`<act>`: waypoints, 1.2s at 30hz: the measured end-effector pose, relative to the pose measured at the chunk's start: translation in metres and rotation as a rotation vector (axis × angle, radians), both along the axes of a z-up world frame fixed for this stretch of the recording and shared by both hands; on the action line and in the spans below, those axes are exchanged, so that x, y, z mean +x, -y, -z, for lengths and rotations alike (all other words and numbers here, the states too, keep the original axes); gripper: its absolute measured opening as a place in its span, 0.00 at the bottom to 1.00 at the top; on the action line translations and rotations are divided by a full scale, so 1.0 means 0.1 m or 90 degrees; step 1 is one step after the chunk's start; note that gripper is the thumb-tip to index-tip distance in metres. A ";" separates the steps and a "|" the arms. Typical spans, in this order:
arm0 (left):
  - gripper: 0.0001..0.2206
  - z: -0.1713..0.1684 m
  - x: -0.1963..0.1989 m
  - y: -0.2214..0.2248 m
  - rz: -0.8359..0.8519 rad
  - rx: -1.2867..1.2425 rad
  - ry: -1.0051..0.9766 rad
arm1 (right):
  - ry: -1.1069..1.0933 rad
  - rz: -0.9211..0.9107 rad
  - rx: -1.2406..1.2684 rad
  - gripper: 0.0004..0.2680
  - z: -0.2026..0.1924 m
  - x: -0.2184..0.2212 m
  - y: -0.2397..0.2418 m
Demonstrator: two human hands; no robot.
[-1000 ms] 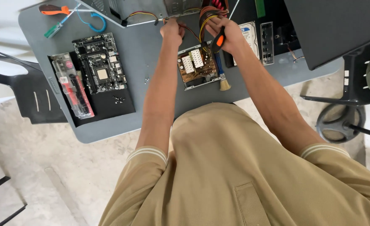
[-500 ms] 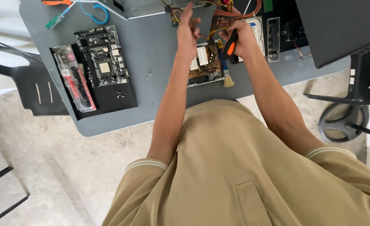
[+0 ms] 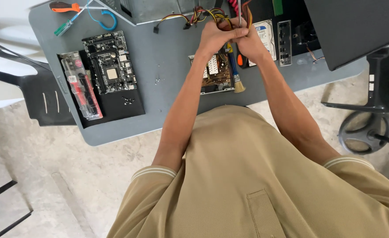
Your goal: A person disassembles a computer power supply unit using a screwdriver to access the internal fan for cleaning.
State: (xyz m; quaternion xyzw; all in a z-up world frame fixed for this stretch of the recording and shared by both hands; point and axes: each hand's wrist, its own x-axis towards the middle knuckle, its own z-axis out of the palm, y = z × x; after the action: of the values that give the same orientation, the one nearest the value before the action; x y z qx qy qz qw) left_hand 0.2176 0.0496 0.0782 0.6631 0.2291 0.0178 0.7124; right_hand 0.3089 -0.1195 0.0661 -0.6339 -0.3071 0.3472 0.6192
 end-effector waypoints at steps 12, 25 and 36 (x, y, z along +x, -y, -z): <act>0.36 0.26 -0.11 0.10 -0.021 0.294 0.059 | 0.007 0.030 -0.014 0.22 -0.21 0.04 0.29; 0.16 0.82 -0.06 0.63 0.086 0.808 0.116 | 0.060 0.129 -0.136 0.07 -0.58 0.09 0.20; 0.26 0.32 -0.07 0.02 -0.323 0.176 -0.041 | -0.017 0.169 -0.026 0.06 0.13 0.08 0.61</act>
State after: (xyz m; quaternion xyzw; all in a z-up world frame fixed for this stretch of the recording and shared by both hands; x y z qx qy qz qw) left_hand 0.2108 0.0477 0.0460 0.6756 0.4057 0.2051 0.5805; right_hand 0.3172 -0.1803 0.0529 -0.6766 -0.2050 0.2767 0.6509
